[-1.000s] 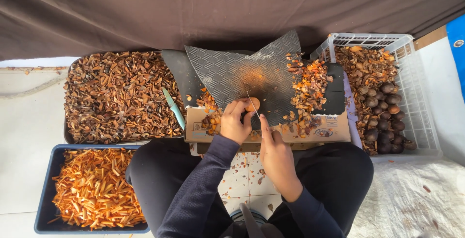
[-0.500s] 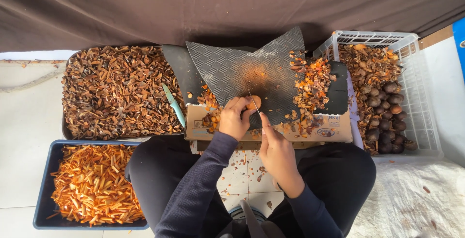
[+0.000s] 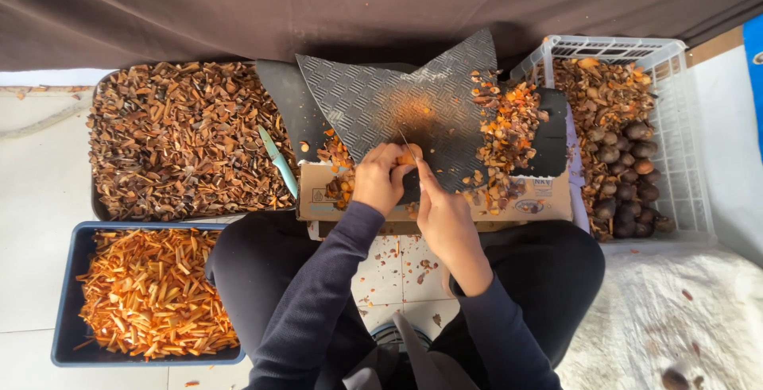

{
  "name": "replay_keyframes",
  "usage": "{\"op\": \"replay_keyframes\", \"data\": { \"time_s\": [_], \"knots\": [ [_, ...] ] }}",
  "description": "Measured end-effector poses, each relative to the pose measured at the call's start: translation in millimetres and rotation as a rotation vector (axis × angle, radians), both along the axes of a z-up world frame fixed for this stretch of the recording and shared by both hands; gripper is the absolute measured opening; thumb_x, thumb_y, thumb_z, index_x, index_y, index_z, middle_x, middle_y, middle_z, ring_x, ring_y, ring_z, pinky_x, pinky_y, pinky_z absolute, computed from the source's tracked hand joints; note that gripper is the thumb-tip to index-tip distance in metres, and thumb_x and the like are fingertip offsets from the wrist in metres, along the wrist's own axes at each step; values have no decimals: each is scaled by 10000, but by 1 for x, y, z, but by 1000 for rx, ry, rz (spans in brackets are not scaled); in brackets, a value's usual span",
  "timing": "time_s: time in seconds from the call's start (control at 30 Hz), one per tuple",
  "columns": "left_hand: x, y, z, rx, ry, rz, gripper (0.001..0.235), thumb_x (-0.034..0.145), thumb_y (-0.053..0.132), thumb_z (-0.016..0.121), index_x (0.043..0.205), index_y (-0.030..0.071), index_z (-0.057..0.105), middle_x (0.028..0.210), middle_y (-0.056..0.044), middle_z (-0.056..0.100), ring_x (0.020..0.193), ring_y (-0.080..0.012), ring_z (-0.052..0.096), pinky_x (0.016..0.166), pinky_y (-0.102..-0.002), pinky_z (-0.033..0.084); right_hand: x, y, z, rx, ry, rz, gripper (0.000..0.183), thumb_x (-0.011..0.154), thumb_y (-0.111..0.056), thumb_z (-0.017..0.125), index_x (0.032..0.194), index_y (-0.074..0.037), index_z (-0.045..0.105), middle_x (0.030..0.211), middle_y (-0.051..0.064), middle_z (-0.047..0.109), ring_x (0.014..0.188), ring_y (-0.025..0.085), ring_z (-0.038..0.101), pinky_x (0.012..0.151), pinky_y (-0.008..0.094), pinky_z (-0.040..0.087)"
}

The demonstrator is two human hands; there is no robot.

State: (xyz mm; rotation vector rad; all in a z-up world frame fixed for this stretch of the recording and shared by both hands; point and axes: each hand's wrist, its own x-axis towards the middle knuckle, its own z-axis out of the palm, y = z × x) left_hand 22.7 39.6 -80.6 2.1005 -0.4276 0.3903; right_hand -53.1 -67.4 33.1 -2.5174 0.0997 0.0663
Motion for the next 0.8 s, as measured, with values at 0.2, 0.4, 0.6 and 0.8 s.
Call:
{"op": "replay_keyframes", "data": {
  "time_s": [0.2, 0.4, 0.6, 0.8],
  "knots": [
    [-6, -3, 5, 18, 29, 45, 212, 697, 154, 714, 823, 94, 555, 693, -53, 517, 690, -279, 584, 645, -333, 505, -5, -9, 5, 46, 3, 1, 404, 905, -155, 393, 1292, -227, 483, 553, 115, 637, 384, 190, 576, 394, 234, 465],
    [-8, -4, -2, 65, -2, 48, 215, 690, 165, 699, 792, 100, 522, 699, -63, 497, 692, -301, 563, 635, -357, 497, -15, -10, -28, -357, 122, -22, 311, 946, -261, 266, 1140, -82, 432, 741, 227, 608, 591, 312, 655, 443, 349, 544],
    [-7, -3, -1, 63, -2, 23, 196, 705, 180, 698, 785, 111, 533, 676, -40, 506, 656, -261, 575, 612, -307, 506, -2, -3, -19, -465, 227, 22, 250, 950, -253, 276, 997, -49, 412, 649, 167, 604, 553, 278, 655, 430, 320, 547],
    [0, -2, -7, 51, 2, 44, 224, 667, 181, 721, 803, 121, 553, 672, -39, 524, 667, -259, 588, 623, -322, 507, 15, 6, 1, -371, 348, 16, 329, 968, -286, 240, 983, -18, 429, 675, 205, 613, 644, 326, 663, 513, 409, 556]
  ]
}}
